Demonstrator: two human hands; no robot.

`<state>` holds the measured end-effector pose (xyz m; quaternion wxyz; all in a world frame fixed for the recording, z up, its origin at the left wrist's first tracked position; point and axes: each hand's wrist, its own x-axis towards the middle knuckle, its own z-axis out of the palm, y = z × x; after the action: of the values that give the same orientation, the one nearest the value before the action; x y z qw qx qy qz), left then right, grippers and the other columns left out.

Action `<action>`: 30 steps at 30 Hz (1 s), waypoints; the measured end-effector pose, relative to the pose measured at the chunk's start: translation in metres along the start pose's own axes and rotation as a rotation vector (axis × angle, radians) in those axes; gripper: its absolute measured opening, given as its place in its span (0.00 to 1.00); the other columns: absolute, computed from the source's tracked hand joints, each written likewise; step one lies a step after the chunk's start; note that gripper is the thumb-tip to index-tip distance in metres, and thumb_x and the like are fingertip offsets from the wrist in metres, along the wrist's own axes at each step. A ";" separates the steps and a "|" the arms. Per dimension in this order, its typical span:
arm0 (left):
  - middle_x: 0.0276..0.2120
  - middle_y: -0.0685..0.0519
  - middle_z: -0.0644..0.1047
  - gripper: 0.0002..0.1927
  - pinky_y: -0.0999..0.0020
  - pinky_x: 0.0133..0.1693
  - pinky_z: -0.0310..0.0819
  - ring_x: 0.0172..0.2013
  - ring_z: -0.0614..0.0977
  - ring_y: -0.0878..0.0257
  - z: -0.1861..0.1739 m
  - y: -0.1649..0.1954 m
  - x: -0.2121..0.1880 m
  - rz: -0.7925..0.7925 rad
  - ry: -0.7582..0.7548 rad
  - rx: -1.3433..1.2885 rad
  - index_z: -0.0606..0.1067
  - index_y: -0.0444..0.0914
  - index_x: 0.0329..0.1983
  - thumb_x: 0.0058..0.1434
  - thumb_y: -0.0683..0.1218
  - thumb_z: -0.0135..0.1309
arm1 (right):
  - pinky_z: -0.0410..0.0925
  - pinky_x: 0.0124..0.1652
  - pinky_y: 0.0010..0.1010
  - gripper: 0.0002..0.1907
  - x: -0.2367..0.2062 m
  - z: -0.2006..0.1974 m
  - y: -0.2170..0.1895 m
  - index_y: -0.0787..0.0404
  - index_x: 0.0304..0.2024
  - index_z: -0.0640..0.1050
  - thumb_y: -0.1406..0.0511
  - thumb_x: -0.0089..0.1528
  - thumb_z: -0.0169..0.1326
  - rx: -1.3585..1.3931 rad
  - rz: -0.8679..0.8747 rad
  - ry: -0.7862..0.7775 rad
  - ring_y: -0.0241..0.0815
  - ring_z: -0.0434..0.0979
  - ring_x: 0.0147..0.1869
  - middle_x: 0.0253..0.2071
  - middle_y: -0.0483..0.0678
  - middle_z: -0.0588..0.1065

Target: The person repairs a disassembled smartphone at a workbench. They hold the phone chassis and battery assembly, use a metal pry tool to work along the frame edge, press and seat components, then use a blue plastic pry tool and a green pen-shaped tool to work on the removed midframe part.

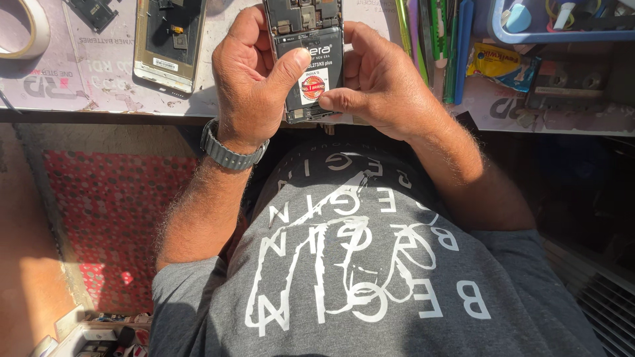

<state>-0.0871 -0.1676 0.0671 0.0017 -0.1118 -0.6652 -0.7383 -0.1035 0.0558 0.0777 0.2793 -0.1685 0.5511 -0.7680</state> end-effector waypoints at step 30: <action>0.32 0.53 0.80 0.13 0.79 0.30 0.79 0.30 0.83 0.72 -0.023 0.000 -0.007 -0.051 -0.118 0.169 0.74 0.35 0.53 0.85 0.48 0.43 | 0.80 0.42 0.30 0.19 0.001 -0.011 0.010 0.69 0.62 0.74 0.62 0.75 0.58 0.079 0.019 0.138 0.39 0.84 0.47 0.49 0.55 0.79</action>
<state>-0.0841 -0.1907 0.0640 -0.0469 -0.1375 -0.7268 -0.6713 -0.1075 0.0611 0.0645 0.2547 -0.0988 0.5397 -0.7963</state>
